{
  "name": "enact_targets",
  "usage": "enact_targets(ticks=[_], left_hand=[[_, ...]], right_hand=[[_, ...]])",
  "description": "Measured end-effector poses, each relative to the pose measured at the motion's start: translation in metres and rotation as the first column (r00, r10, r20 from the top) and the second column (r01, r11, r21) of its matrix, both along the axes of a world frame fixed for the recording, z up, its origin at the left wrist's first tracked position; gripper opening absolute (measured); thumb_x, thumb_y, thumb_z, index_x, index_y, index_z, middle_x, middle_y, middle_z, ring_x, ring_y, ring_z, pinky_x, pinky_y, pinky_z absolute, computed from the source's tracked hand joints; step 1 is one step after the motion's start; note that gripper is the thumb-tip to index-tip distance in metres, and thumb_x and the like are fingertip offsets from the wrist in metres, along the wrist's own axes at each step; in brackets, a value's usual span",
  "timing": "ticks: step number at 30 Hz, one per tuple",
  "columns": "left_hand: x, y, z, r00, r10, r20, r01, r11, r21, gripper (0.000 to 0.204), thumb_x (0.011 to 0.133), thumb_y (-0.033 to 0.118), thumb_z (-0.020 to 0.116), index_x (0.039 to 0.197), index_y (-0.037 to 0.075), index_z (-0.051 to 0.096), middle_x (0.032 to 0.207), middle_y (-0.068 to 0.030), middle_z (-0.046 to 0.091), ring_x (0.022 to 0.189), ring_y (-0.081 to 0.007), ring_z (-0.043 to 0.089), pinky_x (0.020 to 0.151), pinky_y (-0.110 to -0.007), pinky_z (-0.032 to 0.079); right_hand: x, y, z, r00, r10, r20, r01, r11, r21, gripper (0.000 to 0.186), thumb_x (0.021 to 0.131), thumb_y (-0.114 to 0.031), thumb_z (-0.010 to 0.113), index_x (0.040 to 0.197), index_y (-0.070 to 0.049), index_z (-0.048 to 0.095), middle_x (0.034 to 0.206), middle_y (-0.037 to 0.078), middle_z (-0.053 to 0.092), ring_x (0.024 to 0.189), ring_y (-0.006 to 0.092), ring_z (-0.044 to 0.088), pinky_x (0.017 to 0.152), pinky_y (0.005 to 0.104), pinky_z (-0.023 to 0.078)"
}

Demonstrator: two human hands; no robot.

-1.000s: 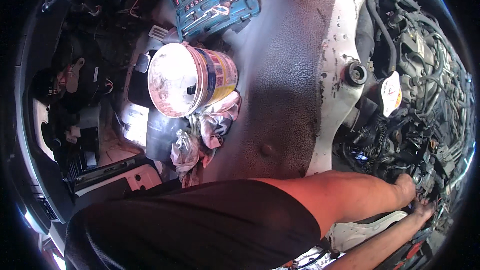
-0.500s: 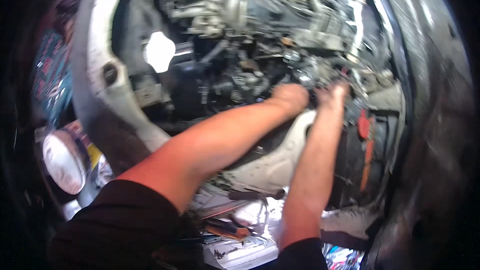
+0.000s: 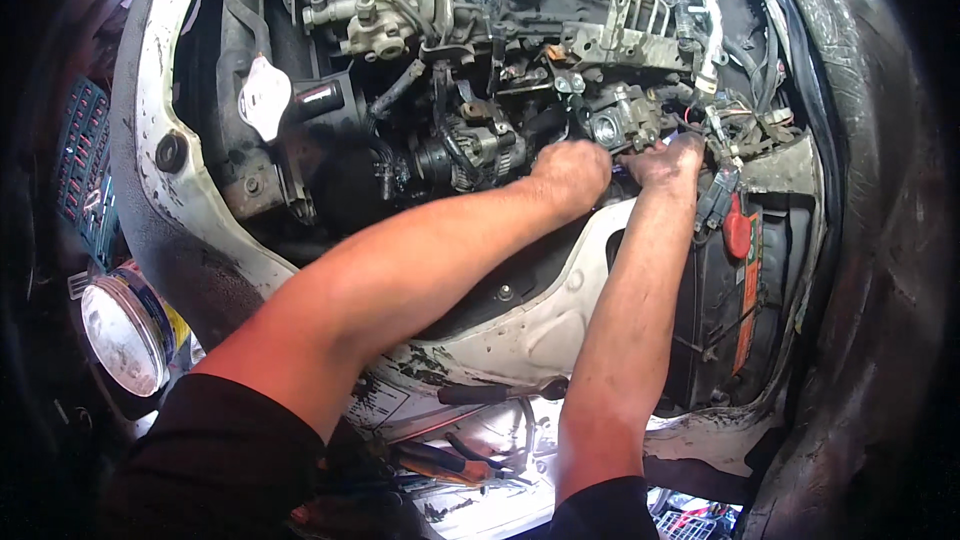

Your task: The person works inside an engine bay, picking a socket from a tool set, handling a spark plug or similar component, and using a ratchet to tighten it within the engine.

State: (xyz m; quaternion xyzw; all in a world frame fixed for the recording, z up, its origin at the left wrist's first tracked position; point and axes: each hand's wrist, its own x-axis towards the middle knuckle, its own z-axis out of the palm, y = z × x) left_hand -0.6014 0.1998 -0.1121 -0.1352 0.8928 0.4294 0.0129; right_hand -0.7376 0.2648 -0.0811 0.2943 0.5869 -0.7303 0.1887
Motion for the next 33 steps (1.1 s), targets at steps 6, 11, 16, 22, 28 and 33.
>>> enact_targets(ticks=[6, 11, 16, 22, 28, 33], left_hand=[[-0.007, -0.001, 0.014, 0.993, -0.020, -0.114, 0.008, 0.995, -0.104, 0.025, 0.089, 0.014, 0.057, 0.102, 0.005, 0.076, 0.103, -0.0185, 0.075, 0.100, -0.0302, 0.073, 0.086, -0.042, 0.058], [-0.007, 0.003, -0.040, 0.992, -0.077, 0.101, 0.081, 0.996, -0.038, 0.028, 0.093, 0.015, 0.056, 0.112, 0.007, 0.075, 0.116, -0.0160, 0.073, 0.111, -0.0288, 0.070, 0.093, -0.040, 0.057], [-0.014, 0.003, -0.033, 0.995, -0.037, 0.092, 0.035, 0.999, 0.021, 0.027, 0.090, 0.015, 0.060, 0.110, 0.008, 0.076, 0.116, -0.0155, 0.073, 0.111, -0.0291, 0.070, 0.093, -0.041, 0.056], [-0.009, -0.007, 0.046, 0.983, -0.011, -0.184, -0.015, 0.990, -0.140, 0.027, 0.091, 0.021, 0.060, 0.109, 0.011, 0.078, 0.115, -0.0106, 0.075, 0.109, -0.0251, 0.072, 0.089, -0.038, 0.057], [-0.006, -0.009, 0.018, 0.995, -0.073, -0.064, 0.067, 0.994, -0.083, 0.027, 0.093, 0.023, 0.058, 0.109, 0.010, 0.077, 0.113, -0.0141, 0.074, 0.108, -0.0282, 0.071, 0.090, -0.041, 0.057], [-0.023, 0.002, -0.017, 0.989, -0.116, -0.094, 0.102, 0.985, -0.142, 0.030, 0.097, 0.027, 0.057, 0.109, 0.008, 0.076, 0.116, -0.0159, 0.073, 0.112, -0.0303, 0.069, 0.093, -0.041, 0.056]], right_hand=[[-0.007, -0.001, -0.007, 0.988, 0.024, -0.154, -0.010, 0.996, 0.090, 0.055, 0.101, -0.040, 0.035, 0.143, -0.005, 0.042, 0.145, 0.020, 0.043, 0.137, 0.0368, 0.040, 0.107, 0.0713, 0.033], [-0.001, 0.000, -0.002, 0.996, 0.085, 0.003, -0.085, 0.986, 0.145, 0.066, 0.101, -0.048, 0.033, 0.149, -0.003, 0.035, 0.149, 0.020, 0.038, 0.146, 0.0412, 0.026, 0.116, 0.0744, 0.007], [-0.012, -0.001, -0.006, 1.000, 0.029, -0.007, -0.027, 0.979, 0.200, 0.068, 0.101, -0.051, 0.035, 0.148, -0.002, 0.034, 0.144, 0.021, 0.041, 0.145, 0.0409, 0.027, 0.114, 0.0754, 0.010], [-0.015, 0.002, -0.013, 0.997, 0.041, -0.067, -0.029, 0.985, 0.169, 0.062, 0.100, -0.048, 0.037, 0.145, -0.006, 0.040, 0.144, 0.019, 0.045, 0.141, 0.0373, 0.036, 0.112, 0.0725, 0.022], [0.006, -0.010, 0.000, 0.992, 0.079, -0.103, -0.066, 0.991, 0.118, 0.060, 0.100, -0.048, 0.037, 0.143, -0.007, 0.045, 0.144, 0.017, 0.049, 0.139, 0.0333, 0.042, 0.112, 0.0682, 0.028], [0.003, -0.006, 0.000, 0.997, 0.030, -0.076, -0.021, 0.993, 0.112, 0.064, 0.099, -0.052, 0.038, 0.144, -0.008, 0.047, 0.148, 0.015, 0.051, 0.139, 0.0291, 0.044, 0.116, 0.0590, 0.030]])
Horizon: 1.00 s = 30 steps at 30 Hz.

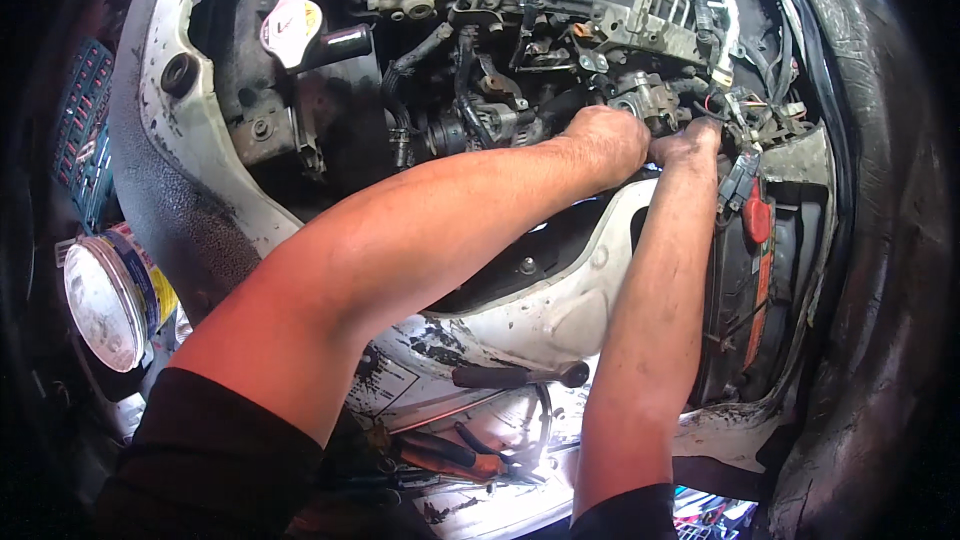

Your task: The person works inside an engine bay, picking a socket from a tool set, handling a spark plug or similar component, and using a ratchet to tighten it within the engine.

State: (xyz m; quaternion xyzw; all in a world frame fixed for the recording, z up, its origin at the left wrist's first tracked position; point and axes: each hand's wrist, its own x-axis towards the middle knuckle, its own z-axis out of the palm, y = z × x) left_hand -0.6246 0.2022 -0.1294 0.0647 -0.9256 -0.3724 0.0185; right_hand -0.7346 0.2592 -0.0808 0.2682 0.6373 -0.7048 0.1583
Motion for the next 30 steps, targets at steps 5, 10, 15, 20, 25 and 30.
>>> enact_targets(ticks=[5, 10, 15, 20, 25, 30], left_hand=[[-0.015, -0.006, -0.018, 0.983, -0.179, 0.051, 0.182, 0.980, -0.075, 0.026, 0.089, 0.024, 0.065, 0.107, 0.010, 0.077, 0.118, -0.0121, 0.073, 0.108, -0.0224, 0.071, 0.087, -0.040, 0.058], [-0.016, -0.018, -0.035, 0.957, -0.074, 0.280, -0.201, 0.527, 0.826, 0.024, 0.098, 0.031, 0.063, 0.096, 0.008, 0.070, 0.078, -0.0013, 0.060, 0.066, -0.0154, 0.058, 0.046, -0.037, 0.050], [-0.011, -0.022, -0.019, 0.980, -0.194, -0.044, 0.194, 0.981, -0.010, 0.038, 0.089, 0.039, 0.071, 0.106, 0.006, 0.073, 0.101, -0.0175, 0.073, 0.093, -0.0351, 0.071, 0.076, -0.045, 0.059], [0.003, -0.007, 0.026, 0.974, 0.225, 0.017, -0.219, 0.926, 0.308, 0.033, 0.088, 0.026, 0.063, 0.103, -0.001, 0.074, 0.107, -0.0240, 0.072, 0.107, -0.0355, 0.070, 0.094, -0.044, 0.055], [0.014, -0.003, 0.004, 0.998, 0.035, -0.054, -0.035, 0.999, 0.008, 0.028, 0.087, 0.022, 0.063, 0.104, 0.004, 0.075, 0.108, -0.0182, 0.074, 0.104, -0.0311, 0.072, 0.091, -0.042, 0.057], [0.012, 0.000, -0.025, 0.980, 0.060, 0.188, -0.073, 0.995, 0.066, 0.027, 0.091, 0.019, 0.057, 0.107, 0.008, 0.076, 0.114, -0.0119, 0.074, 0.107, -0.0292, 0.071, 0.089, -0.042, 0.058]], right_hand=[[-0.017, 0.012, -0.010, 0.992, 0.091, 0.088, -0.089, 0.996, -0.024, 0.079, 0.097, -0.064, 0.037, 0.151, -0.006, 0.037, 0.158, 0.013, 0.037, 0.144, 0.0282, 0.037, 0.121, 0.0446, 0.028], [-0.008, 0.014, -0.014, 0.981, 0.130, -0.146, -0.150, 0.979, -0.137, 0.074, 0.101, -0.055, 0.029, 0.156, -0.006, 0.026, 0.160, 0.014, 0.032, 0.148, 0.0305, 0.030, 0.120, 0.0602, 0.018], [-0.018, 0.019, -0.020, 0.995, -0.028, -0.095, 0.023, 0.998, -0.060, 0.073, 0.099, -0.056, 0.033, 0.158, -0.014, 0.028, 0.160, 0.015, 0.033, 0.151, 0.0308, 0.027, 0.122, 0.0595, 0.013], [-0.047, 0.023, -0.033, 0.968, -0.102, -0.230, 0.099, 0.995, -0.027, 0.043, 0.099, -0.044, 0.043, 0.122, -0.009, 0.043, 0.118, 0.013, 0.044, 0.109, 0.0287, 0.047, 0.101, 0.0598, 0.041], [-0.021, 0.015, -0.019, 0.986, -0.102, -0.135, 0.095, 0.993, -0.064, 0.045, 0.099, -0.043, 0.042, 0.117, -0.003, 0.039, 0.118, 0.014, 0.043, 0.133, 0.0378, 0.041, 0.115, 0.0710, 0.017], [0.006, 0.001, -0.001, 0.989, -0.087, -0.122, 0.088, 0.996, 0.000, 0.052, 0.099, -0.046, 0.041, 0.123, 0.000, 0.038, 0.132, 0.015, 0.043, 0.144, 0.0404, 0.032, 0.116, 0.0741, 0.002]])
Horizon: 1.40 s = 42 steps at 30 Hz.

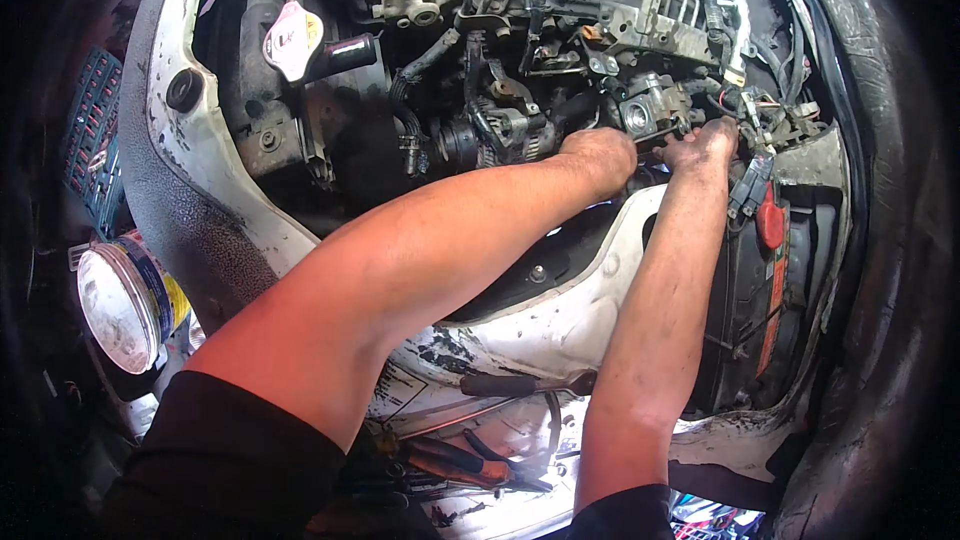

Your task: The person works inside an engine bay, picking a socket from a tool set, handling a spark plug or similar component, and using a ratchet to tighten it within the engine.

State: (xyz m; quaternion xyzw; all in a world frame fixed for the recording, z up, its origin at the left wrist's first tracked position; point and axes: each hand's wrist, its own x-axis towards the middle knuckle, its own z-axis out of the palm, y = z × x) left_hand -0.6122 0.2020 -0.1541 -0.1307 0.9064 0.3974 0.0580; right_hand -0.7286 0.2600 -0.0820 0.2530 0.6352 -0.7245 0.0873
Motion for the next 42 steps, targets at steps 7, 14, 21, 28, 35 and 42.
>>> enact_targets(ticks=[7, 14, 21, 28, 35, 42], left_hand=[[0.004, -0.009, 0.079, 0.942, 0.012, -0.335, -0.039, 0.996, -0.075, 0.022, 0.088, 0.017, 0.060, 0.098, 0.007, 0.077, 0.100, -0.0144, 0.076, 0.098, -0.0288, 0.074, 0.084, -0.042, 0.058], [-0.004, -0.005, 0.017, 1.000, 0.006, 0.006, -0.006, 0.997, 0.073, 0.030, 0.092, 0.018, 0.058, 0.115, 0.006, 0.074, 0.121, -0.0153, 0.071, 0.115, -0.0294, 0.068, 0.095, -0.042, 0.055], [-0.039, 0.017, -0.061, 0.985, -0.120, 0.126, 0.117, 0.993, 0.035, 0.030, 0.088, 0.015, 0.067, 0.117, 0.014, 0.076, 0.125, -0.0061, 0.072, 0.117, -0.0329, 0.067, 0.095, -0.048, 0.055], [-0.005, -0.002, 0.008, 0.985, -0.020, -0.173, 0.010, 0.998, -0.057, 0.024, 0.085, 0.017, 0.060, 0.096, 0.007, 0.078, 0.098, -0.0174, 0.075, 0.096, -0.0292, 0.074, 0.083, -0.042, 0.059], [0.004, -0.015, 0.101, 0.923, -0.025, -0.383, -0.020, 0.993, -0.113, 0.025, 0.087, 0.016, 0.060, 0.101, 0.006, 0.078, 0.104, -0.0167, 0.076, 0.101, -0.0298, 0.073, 0.086, -0.042, 0.058], [-0.013, -0.007, 0.007, 0.995, -0.095, 0.027, 0.094, 0.995, 0.039, 0.026, 0.087, 0.014, 0.063, 0.108, 0.005, 0.076, 0.113, -0.0182, 0.074, 0.108, -0.0330, 0.071, 0.091, -0.043, 0.057]], right_hand=[[-0.032, 0.009, -0.018, 0.977, 0.174, -0.124, -0.170, 0.985, 0.041, 0.055, 0.098, -0.040, 0.033, 0.130, -0.001, 0.056, 0.123, 0.017, 0.063, 0.119, 0.0328, 0.058, 0.101, 0.0576, 0.047], [-0.017, 0.009, -0.013, 0.995, 0.087, -0.043, -0.087, 0.996, 0.012, 0.082, 0.095, -0.053, 0.045, 0.147, 0.006, 0.022, 0.140, 0.019, 0.036, 0.146, 0.0484, 0.024, 0.116, 0.0737, -0.002], [0.003, 0.005, -0.003, 0.985, 0.153, -0.076, -0.151, 0.988, 0.033, 0.091, 0.093, -0.054, 0.047, 0.157, -0.001, 0.010, 0.163, 0.017, 0.015, 0.152, 0.0478, 0.009, 0.116, 0.0725, -0.002], [-0.035, 0.019, -0.026, 0.990, 0.140, -0.029, -0.140, 0.990, -0.021, 0.071, 0.092, -0.042, 0.049, 0.152, -0.009, 0.031, 0.159, 0.014, 0.029, 0.146, 0.0391, 0.028, 0.115, 0.0729, 0.015], [-0.068, 0.038, -0.046, 0.891, 0.446, -0.084, -0.451, 0.892, -0.038, 0.061, 0.091, -0.049, 0.036, 0.123, -0.003, 0.060, 0.119, 0.018, 0.067, 0.107, 0.0353, 0.064, 0.103, 0.0554, 0.047], [-0.007, 0.008, -0.008, 0.993, 0.107, 0.050, -0.106, 0.994, -0.029, 0.075, 0.095, -0.052, 0.034, 0.158, -0.013, 0.026, 0.166, 0.012, 0.022, 0.154, 0.0393, 0.012, 0.116, 0.0714, -0.005]])
